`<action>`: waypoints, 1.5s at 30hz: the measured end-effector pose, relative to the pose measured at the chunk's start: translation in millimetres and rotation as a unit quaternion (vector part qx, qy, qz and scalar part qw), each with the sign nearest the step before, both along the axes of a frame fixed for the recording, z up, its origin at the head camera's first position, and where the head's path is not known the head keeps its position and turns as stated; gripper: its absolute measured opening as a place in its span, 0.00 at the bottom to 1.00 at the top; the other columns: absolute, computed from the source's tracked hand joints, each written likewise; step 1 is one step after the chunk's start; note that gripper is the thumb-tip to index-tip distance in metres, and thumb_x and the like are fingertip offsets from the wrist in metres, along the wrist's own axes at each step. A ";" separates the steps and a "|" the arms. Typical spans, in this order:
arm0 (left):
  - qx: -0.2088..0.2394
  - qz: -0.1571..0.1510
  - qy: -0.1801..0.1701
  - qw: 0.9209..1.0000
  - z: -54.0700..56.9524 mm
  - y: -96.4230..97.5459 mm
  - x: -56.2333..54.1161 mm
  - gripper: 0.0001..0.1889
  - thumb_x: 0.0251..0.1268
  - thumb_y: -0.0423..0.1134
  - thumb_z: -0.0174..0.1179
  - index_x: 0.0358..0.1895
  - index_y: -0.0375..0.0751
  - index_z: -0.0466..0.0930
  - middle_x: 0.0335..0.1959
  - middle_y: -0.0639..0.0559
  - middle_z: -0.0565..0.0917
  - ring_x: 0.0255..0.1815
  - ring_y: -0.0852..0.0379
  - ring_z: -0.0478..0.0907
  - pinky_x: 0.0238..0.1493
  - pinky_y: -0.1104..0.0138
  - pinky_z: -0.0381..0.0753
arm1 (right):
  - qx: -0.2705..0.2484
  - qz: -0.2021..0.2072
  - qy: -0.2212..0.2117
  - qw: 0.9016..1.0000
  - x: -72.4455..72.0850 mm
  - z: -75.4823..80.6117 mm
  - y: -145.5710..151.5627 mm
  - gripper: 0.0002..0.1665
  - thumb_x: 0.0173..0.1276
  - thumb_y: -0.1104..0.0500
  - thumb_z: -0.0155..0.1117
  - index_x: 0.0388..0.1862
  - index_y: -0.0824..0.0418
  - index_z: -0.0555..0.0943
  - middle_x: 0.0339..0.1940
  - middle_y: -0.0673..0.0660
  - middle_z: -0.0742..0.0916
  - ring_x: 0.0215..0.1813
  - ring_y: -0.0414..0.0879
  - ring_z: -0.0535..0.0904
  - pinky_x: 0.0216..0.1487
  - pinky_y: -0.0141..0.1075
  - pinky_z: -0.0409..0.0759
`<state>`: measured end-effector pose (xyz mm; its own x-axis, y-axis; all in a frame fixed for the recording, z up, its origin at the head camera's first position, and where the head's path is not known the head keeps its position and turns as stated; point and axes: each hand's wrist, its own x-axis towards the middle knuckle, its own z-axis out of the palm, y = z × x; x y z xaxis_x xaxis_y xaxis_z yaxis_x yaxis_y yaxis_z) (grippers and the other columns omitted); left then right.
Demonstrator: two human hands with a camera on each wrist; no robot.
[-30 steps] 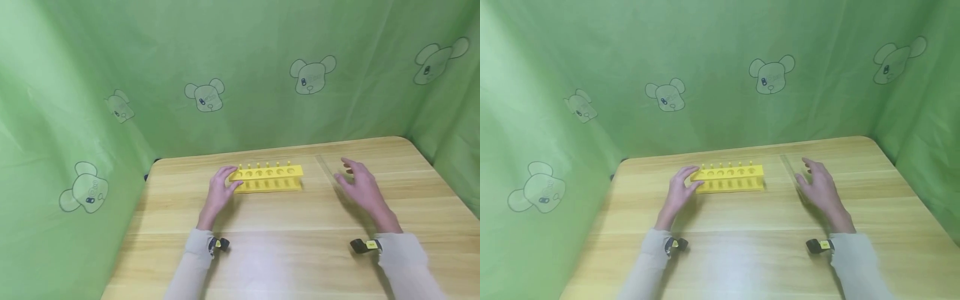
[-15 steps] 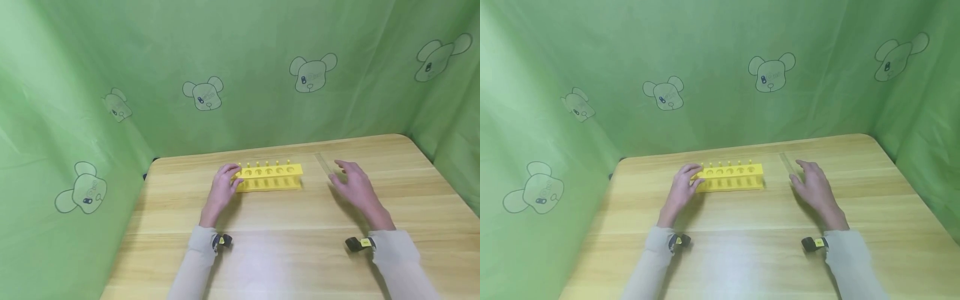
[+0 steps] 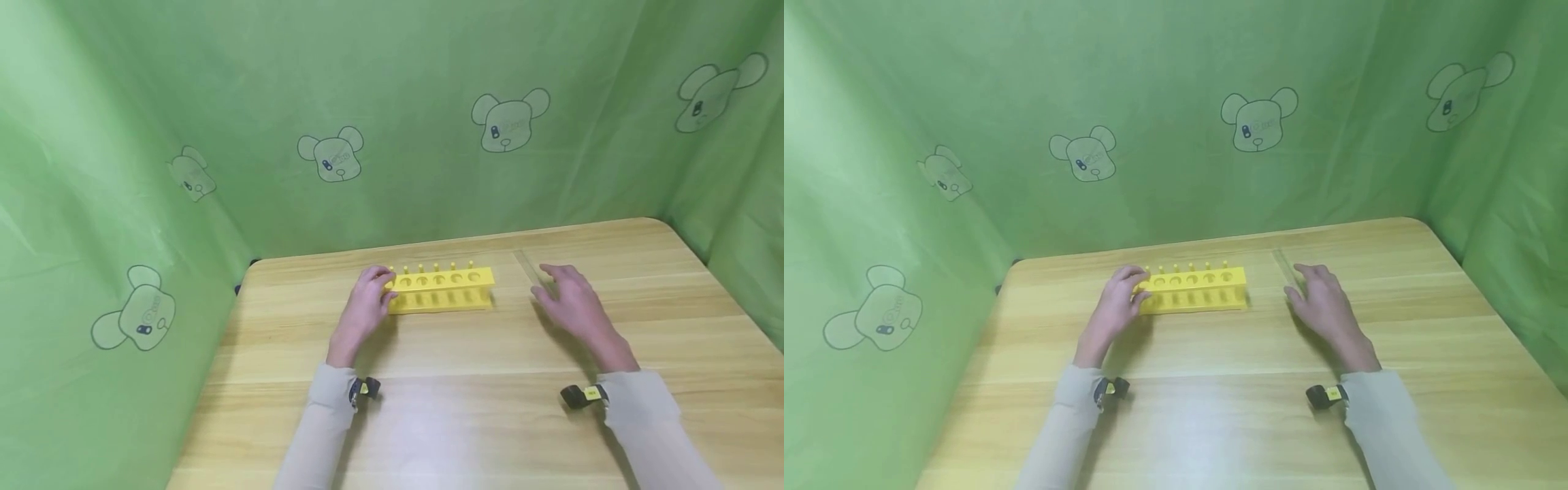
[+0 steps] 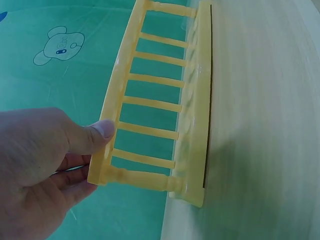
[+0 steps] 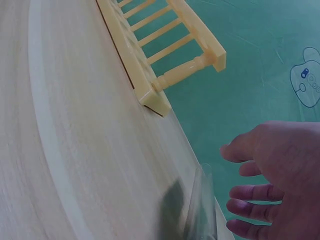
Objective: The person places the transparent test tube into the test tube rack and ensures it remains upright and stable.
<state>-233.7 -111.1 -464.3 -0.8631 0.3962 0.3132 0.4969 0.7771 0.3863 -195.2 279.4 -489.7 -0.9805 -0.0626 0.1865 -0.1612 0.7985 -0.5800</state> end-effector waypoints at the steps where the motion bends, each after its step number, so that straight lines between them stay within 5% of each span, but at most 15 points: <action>1: -0.003 -0.002 0.002 1.000 0.1 1.2 0.1 0.21 0.65 0.31 0.70 0.60 0.32 0.81 0.60 0.43 0.80 0.63 0.48 0.76 0.69 0.65 0.76 | 0.002 -0.001 -0.003 1.000 0.1 -0.6 0.3 0.35 0.77 0.55 0.62 0.73 0.74 0.66 0.65 0.78 0.73 0.62 0.75 0.70 0.62 0.74 0.69; 8: -0.011 -0.025 0.010 1.000 3.0 6.6 1.3 0.22 0.64 0.29 0.70 0.61 0.30 0.80 0.60 0.41 0.80 0.63 0.46 0.76 0.69 0.63 0.76 | 0.008 -0.001 -0.010 1.000 1.1 -2.5 1.9 0.36 0.76 0.57 0.64 0.73 0.75 0.65 0.64 0.78 0.73 0.63 0.75 0.69 0.64 0.73 0.68; 17: -0.026 -0.015 -0.010 1.000 8.7 2.9 -0.2 0.21 0.65 0.28 0.69 0.61 0.31 0.81 0.61 0.41 0.80 0.64 0.47 0.75 0.71 0.63 0.74 | 0.013 0.004 0.004 1.000 -3.8 -1.6 -2.6 0.33 0.74 0.60 0.63 0.71 0.77 0.68 0.58 0.77 0.77 0.54 0.71 0.75 0.56 0.69 0.76; 27: -0.010 -0.039 0.002 0.999 8.1 -0.6 -2.7 0.20 0.67 0.35 0.68 0.59 0.29 0.82 0.58 0.40 0.81 0.62 0.46 0.77 0.70 0.62 0.76 | 0.018 -0.011 -0.005 1.000 -8.9 -5.8 -0.2 0.31 0.73 0.62 0.61 0.70 0.77 0.69 0.57 0.79 0.76 0.54 0.74 0.74 0.56 0.71 0.76; 45: 0.006 -0.014 -0.002 1.000 3.6 3.6 -1.1 0.19 0.69 0.36 0.68 0.59 0.31 0.83 0.58 0.42 0.82 0.62 0.48 0.77 0.68 0.64 0.77 | 0.026 -0.033 -0.034 0.999 -16.1 -8.1 -3.2 0.31 0.72 0.63 0.61 0.69 0.79 0.68 0.53 0.80 0.77 0.48 0.72 0.77 0.51 0.67 0.79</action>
